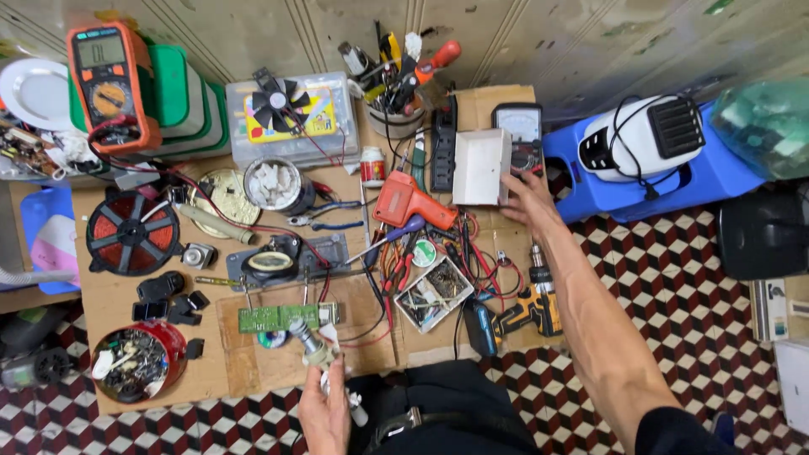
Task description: Repairing and cleaning an appliance component at a workbench.
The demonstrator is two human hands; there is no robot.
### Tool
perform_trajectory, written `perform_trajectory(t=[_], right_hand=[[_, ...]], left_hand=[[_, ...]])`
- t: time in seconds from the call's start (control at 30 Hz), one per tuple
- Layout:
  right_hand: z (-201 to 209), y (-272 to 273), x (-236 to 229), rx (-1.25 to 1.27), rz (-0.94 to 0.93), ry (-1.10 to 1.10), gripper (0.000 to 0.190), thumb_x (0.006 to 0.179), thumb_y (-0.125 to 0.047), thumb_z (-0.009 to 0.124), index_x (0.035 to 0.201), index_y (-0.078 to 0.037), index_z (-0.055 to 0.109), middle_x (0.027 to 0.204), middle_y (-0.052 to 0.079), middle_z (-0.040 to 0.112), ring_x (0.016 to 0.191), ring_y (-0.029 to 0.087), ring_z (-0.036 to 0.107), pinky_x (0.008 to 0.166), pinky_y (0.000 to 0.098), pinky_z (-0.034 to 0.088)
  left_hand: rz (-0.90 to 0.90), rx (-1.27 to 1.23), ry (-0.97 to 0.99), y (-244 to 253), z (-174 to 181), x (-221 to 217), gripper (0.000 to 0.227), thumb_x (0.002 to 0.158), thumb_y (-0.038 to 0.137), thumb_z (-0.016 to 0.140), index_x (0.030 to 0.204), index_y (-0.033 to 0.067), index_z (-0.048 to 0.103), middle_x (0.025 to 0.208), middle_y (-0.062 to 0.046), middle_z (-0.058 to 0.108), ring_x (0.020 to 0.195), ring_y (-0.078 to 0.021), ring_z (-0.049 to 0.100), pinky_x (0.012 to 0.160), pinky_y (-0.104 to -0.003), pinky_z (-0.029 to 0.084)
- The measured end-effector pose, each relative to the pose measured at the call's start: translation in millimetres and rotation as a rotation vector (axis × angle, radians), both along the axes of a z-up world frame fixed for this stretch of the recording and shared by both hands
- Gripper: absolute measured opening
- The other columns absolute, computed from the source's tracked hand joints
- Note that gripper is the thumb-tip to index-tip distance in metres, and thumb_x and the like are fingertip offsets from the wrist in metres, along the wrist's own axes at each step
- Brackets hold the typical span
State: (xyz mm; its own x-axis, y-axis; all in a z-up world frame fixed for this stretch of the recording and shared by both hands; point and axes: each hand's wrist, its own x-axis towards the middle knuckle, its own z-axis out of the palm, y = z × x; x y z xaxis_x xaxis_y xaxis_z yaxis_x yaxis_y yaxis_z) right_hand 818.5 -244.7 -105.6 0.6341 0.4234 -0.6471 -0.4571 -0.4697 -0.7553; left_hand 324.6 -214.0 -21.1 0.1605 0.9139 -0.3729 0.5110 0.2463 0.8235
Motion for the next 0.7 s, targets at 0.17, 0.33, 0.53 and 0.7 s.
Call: perform_trajectory(t=[0.17,0.33,0.53,0.7], right_hand=[[32,33,-21,-0.382,0.315,-0.418,0.069,0.087,-0.039,0.065,0.142,-0.005,0.044,0.124,0.021,0.066,0.109,0.037,0.068,0.093,0.0475,0.054],[13,-1,-25,-0.583,0.466,-0.815,0.037,0.095,-0.023,0.055,0.121,0.001,0.065,0.11,0.032,0.069,0.103,0.05,0.065,0.092,0.0549,0.05],[-32,-62,-52,-0.608,0.389,-0.808,0.034,0.102,-0.019,0.048,0.108,0.007,0.069,0.099,0.035,0.069,0.094,0.053,0.068,0.088,0.0563,0.053],[-43,-68,-43,-0.783,0.392,-0.909,0.032,0.096,-0.024,0.056,0.105,0.003,0.072,0.101,0.031,0.07,0.089,0.048,0.07,0.08,0.0554,0.055]], left_hand=[[0.019,-0.284,0.13,11,60,31,0.03,0.1,0.029,0.059,0.117,0.0079,0.071,0.06,-0.004,0.054,0.053,-0.0097,0.046,0.048,-0.029,0.038],[0.005,-0.285,0.171,6,52,24,0.031,0.1,0.029,0.06,0.122,0.0099,0.071,0.063,-0.007,0.055,0.056,-0.0116,0.046,0.05,-0.03,0.038],[0.052,-0.2,0.07,-1,29,11,0.033,0.098,0.029,0.061,0.123,0.01,0.07,0.085,-0.006,0.076,0.073,-0.0075,0.063,0.065,-0.026,0.051],[0.097,-0.319,0.16,-3,39,10,0.033,0.099,0.03,0.062,0.125,0.0114,0.071,0.079,-0.009,0.07,0.068,-0.0132,0.055,0.06,-0.03,0.046]])
